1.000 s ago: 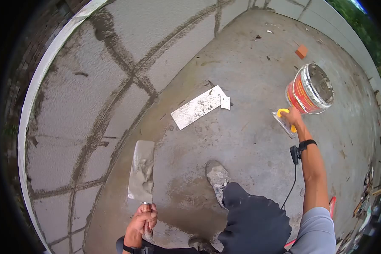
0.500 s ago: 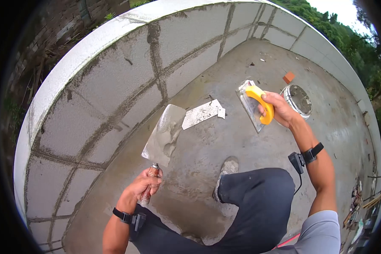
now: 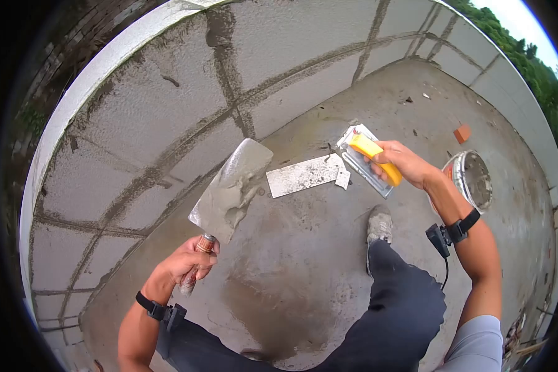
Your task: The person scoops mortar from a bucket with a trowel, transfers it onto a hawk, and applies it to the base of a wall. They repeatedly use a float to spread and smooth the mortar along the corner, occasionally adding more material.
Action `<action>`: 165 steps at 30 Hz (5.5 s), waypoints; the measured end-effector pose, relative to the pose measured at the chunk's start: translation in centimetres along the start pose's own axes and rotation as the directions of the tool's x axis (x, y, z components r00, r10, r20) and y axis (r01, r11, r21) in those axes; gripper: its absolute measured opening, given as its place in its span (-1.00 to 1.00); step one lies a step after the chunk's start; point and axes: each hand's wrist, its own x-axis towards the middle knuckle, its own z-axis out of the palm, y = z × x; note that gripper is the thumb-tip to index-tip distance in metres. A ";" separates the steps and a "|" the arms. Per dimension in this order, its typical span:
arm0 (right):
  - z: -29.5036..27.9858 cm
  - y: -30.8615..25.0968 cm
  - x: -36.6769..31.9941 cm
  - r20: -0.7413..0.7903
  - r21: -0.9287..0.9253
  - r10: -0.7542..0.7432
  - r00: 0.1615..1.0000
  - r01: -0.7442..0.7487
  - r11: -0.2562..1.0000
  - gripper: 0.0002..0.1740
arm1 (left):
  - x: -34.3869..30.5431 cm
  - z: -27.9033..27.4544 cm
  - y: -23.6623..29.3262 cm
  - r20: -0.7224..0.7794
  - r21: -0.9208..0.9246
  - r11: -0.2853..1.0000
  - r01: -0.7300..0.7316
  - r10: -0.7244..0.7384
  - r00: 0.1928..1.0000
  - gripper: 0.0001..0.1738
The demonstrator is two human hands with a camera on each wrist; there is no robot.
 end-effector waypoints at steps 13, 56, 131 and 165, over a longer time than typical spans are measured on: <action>-4.5 1.5 18.1 0.474 -0.479 -0.489 0.732 0.680 0.555 -0.53 | 18.2 6.1 -2.0 -0.236 -0.224 0.973 -0.046 -0.008 0.972 -0.73; 2.1 16.8 41.8 0.412 -0.858 -0.491 0.768 0.508 0.076 -0.49 | 23.2 16.2 -14.3 -0.716 -0.564 0.674 -0.477 -0.111 0.689 -0.72; -22.8 15.8 26.4 0.269 -0.790 -0.675 0.687 0.558 0.253 -0.63 | 44.3 16.1 0.7 -0.463 0.216 0.963 -0.161 0.246 0.852 -0.71; -36.8 23.4 33.8 -0.674 -0.525 -0.355 0.648 -0.082 0.847 -0.63 | 36.0 19.7 -5.1 -0.605 -0.218 0.970 -0.103 -0.052 0.795 -0.82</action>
